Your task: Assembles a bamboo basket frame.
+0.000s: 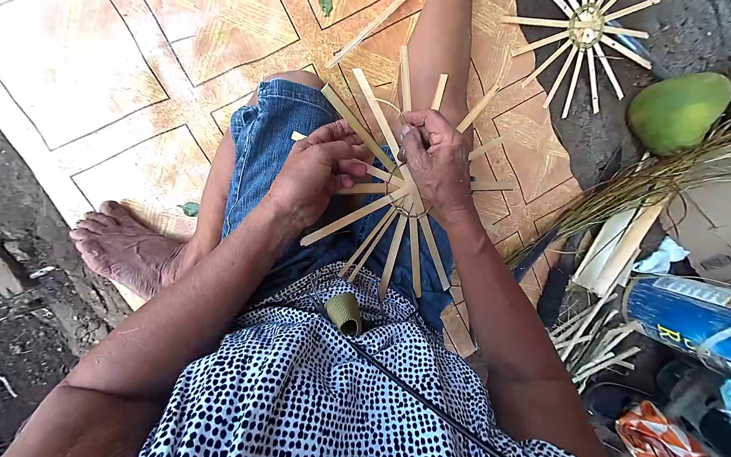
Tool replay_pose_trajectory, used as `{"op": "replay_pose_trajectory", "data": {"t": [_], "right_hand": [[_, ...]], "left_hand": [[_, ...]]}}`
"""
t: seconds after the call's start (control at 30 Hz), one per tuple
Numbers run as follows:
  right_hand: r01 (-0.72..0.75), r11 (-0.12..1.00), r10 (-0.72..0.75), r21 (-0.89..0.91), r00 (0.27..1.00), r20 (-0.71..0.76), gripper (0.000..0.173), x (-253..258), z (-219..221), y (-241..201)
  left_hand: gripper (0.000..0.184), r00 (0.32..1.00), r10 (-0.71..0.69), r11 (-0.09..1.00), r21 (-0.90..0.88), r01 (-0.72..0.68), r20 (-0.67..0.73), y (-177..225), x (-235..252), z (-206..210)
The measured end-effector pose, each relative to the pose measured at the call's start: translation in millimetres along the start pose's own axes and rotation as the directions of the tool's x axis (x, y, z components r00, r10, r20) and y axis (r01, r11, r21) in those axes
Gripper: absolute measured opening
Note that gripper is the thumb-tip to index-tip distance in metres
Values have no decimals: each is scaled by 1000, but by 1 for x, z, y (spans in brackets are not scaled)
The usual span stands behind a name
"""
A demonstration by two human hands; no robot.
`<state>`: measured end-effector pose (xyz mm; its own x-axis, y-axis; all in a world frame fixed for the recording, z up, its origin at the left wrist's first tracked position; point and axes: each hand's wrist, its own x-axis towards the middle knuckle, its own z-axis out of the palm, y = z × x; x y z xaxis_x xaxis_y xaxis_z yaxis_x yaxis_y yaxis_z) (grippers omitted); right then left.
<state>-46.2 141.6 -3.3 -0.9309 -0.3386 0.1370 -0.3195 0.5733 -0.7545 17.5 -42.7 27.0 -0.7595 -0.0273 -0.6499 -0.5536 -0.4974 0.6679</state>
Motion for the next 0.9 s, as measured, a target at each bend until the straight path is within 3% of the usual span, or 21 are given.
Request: {"op": "replay_pose_trajectory", "data": {"t": [0.2, 0.37, 0.5, 0.57, 0.67, 0.73, 0.8, 0.83, 0.9], "right_hand": [[234, 951, -219, -204, 971, 91, 28, 0, 10, 3], [271, 938, -215, -215, 944, 251, 29, -2, 3, 6], [263, 954, -209, -145, 928, 309, 29, -2, -7, 9], [269, 962, -255, -32, 939, 230, 24, -1, -10, 17], [266, 954, -280, 142, 956, 92, 22, -3, -16, 25], [263, 942, -289, 208, 952, 106, 37, -3, -22, 25], [270, 939, -312, 214, 929, 200, 75, -3, -28, 26], [282, 941, -323, 187, 915, 243, 91, -3, -28, 27], [300, 948, -320, 110, 893, 316, 103, -3, -28, 28]], "left_hand": [[48, 995, 92, 995, -46, -90, 47, -9, -2, 3], [43, 990, 141, 988, -71, -141, 6, -17, 0, 1], [32, 944, 328, 914, 262, -309, -32, -30, -3, 2], [32, 898, 439, 829, 393, -398, -16, -38, -9, 2], [31, 793, 608, 707, 435, -558, 30, -50, -13, 0], [31, 665, 740, 584, 392, -711, 102, -57, -12, -1], [30, 573, 808, 517, 299, -802, 137, -61, -10, 0], [26, 571, 811, 530, 256, -808, 124, -61, -9, 2], [15, 593, 795, 564, 208, -799, 124, -63, -8, 2]]}}
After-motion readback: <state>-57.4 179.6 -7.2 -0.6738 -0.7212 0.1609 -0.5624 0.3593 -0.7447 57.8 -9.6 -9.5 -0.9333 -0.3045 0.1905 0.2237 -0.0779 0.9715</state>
